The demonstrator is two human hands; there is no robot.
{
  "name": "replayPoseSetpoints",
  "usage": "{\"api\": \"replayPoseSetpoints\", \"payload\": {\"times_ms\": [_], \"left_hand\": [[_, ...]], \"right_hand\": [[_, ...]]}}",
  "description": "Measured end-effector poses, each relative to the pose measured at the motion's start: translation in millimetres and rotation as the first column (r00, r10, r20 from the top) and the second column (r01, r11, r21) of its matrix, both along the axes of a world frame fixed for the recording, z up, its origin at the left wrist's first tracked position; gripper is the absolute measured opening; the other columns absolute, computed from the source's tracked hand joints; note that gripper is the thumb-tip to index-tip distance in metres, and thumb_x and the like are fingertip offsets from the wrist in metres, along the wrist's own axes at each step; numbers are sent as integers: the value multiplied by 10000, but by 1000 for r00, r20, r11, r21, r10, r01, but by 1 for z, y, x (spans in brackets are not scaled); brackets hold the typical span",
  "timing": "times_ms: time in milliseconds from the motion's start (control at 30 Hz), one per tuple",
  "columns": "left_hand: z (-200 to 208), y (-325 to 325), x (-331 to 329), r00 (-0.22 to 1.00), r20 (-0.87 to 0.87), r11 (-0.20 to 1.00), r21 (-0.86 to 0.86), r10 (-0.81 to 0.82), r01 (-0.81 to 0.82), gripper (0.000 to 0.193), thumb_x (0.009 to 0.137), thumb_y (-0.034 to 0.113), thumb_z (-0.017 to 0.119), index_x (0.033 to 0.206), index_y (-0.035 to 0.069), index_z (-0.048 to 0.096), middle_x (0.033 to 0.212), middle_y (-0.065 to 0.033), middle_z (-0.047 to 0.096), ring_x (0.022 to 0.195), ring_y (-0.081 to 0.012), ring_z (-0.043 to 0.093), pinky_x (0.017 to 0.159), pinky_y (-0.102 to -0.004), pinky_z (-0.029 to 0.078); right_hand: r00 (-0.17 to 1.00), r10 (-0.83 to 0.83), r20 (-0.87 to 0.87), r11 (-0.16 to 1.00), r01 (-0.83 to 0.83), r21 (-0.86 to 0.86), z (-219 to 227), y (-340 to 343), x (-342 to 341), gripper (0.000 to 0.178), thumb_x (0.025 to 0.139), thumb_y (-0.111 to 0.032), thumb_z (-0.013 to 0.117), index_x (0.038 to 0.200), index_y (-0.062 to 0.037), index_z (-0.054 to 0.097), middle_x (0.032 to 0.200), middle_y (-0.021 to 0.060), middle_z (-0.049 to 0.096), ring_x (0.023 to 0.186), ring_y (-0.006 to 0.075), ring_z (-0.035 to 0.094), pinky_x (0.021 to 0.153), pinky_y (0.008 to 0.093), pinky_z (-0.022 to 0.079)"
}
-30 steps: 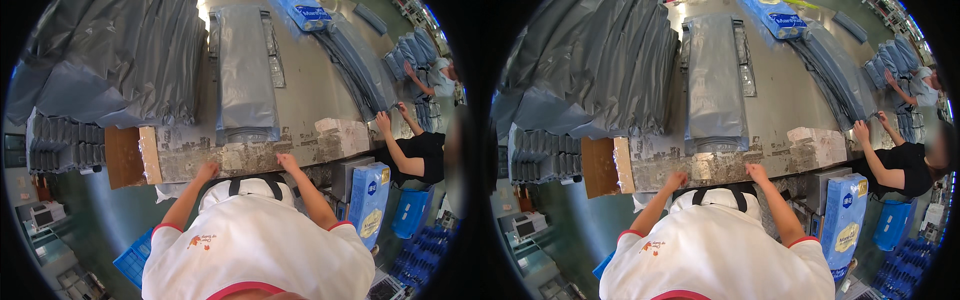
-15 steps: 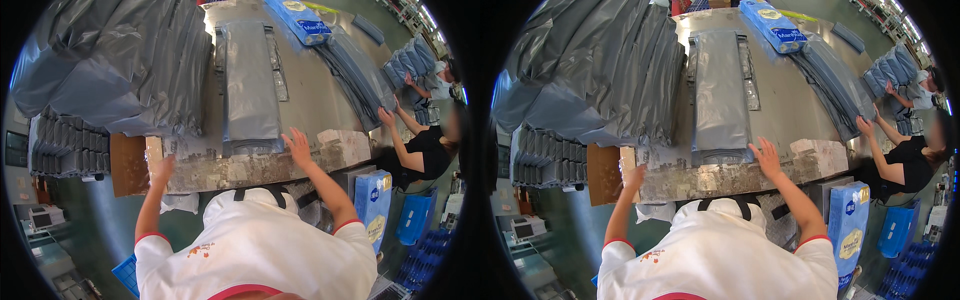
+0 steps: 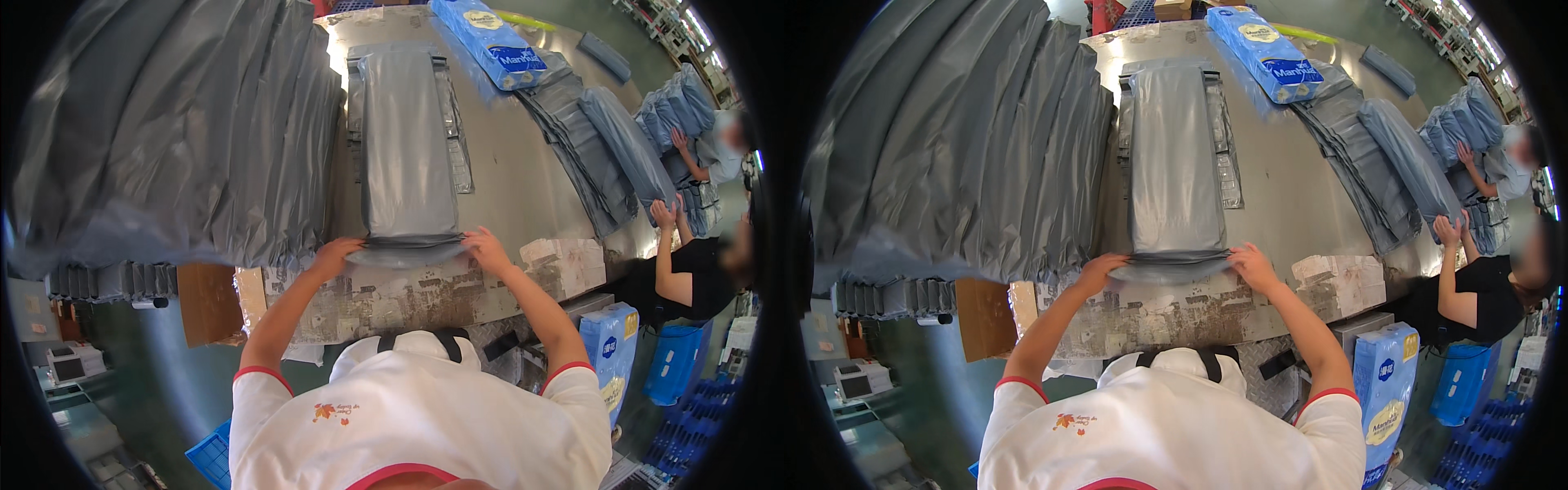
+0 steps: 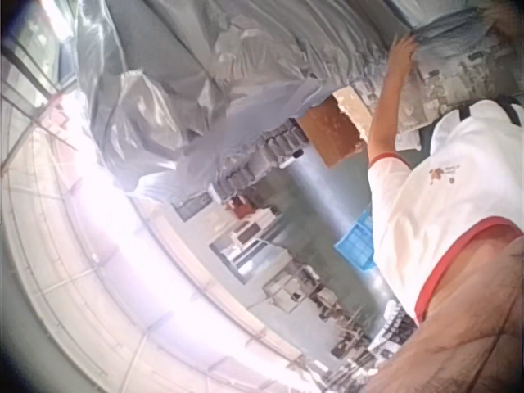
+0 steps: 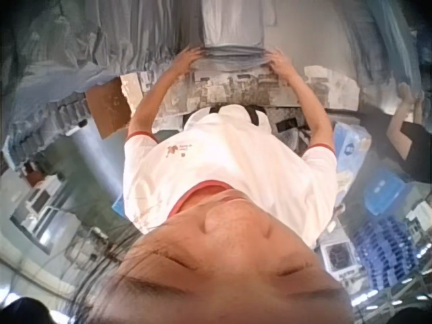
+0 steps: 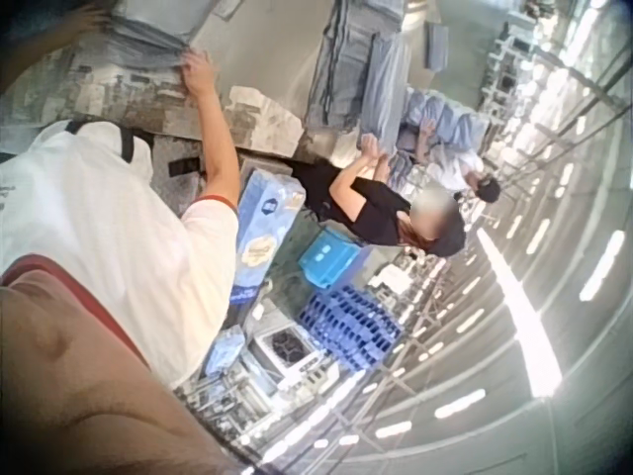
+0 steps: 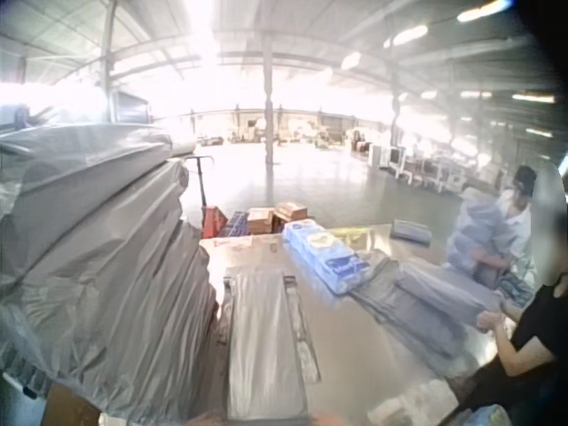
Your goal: The person packs multiple blue packages of napkins into large gray plastic mailing bags by hand, aligning the items inside the bags and then stacking the completed packages onto a pile on the workstation table.
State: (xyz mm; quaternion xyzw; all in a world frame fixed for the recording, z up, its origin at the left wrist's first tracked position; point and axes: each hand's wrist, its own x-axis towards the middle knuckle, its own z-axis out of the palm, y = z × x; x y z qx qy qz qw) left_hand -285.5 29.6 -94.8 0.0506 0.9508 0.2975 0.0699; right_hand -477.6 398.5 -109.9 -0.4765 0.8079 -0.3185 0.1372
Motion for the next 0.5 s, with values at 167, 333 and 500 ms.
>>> {"api": "replayPoseSetpoints", "payload": {"times_ms": [167, 333, 500], "left_hand": [[-54, -24, -28, 886, 321, 778, 435, 336, -453, 234, 819, 137, 450, 989, 2, 538, 1025, -63, 525, 847, -233, 544, 780, -242, 411], [-131, -2, -62, 791, 75, 589, 626, 607, -512, 366, 843, 255, 424, 1117, 13, 441, 1111, -70, 455, 956, -195, 468, 821, -287, 374], [-95, 28, -120, 589, 745, -339, 667, 312, -664, 514, 842, 308, 396, 1279, 77, 256, 1245, -84, 347, 1145, -213, 340, 932, -335, 300]], "right_hand": [[664, -271, 697, 930, 369, 10, -27, -32, -39, 323, 839, -237, 491, 619, -1, 485, 618, 45, 468, 600, 135, 405, 563, 260, 345], [660, -396, 639, 833, 551, -53, -67, -79, -33, 265, 846, -247, 481, 739, -6, 508, 700, 18, 497, 696, 121, 440, 638, 269, 371], [331, -292, 897, 601, 794, -97, -96, -110, -50, 398, 820, -306, 500, 1116, -52, 424, 1041, 88, 498, 959, 159, 447, 808, 297, 382]]}}
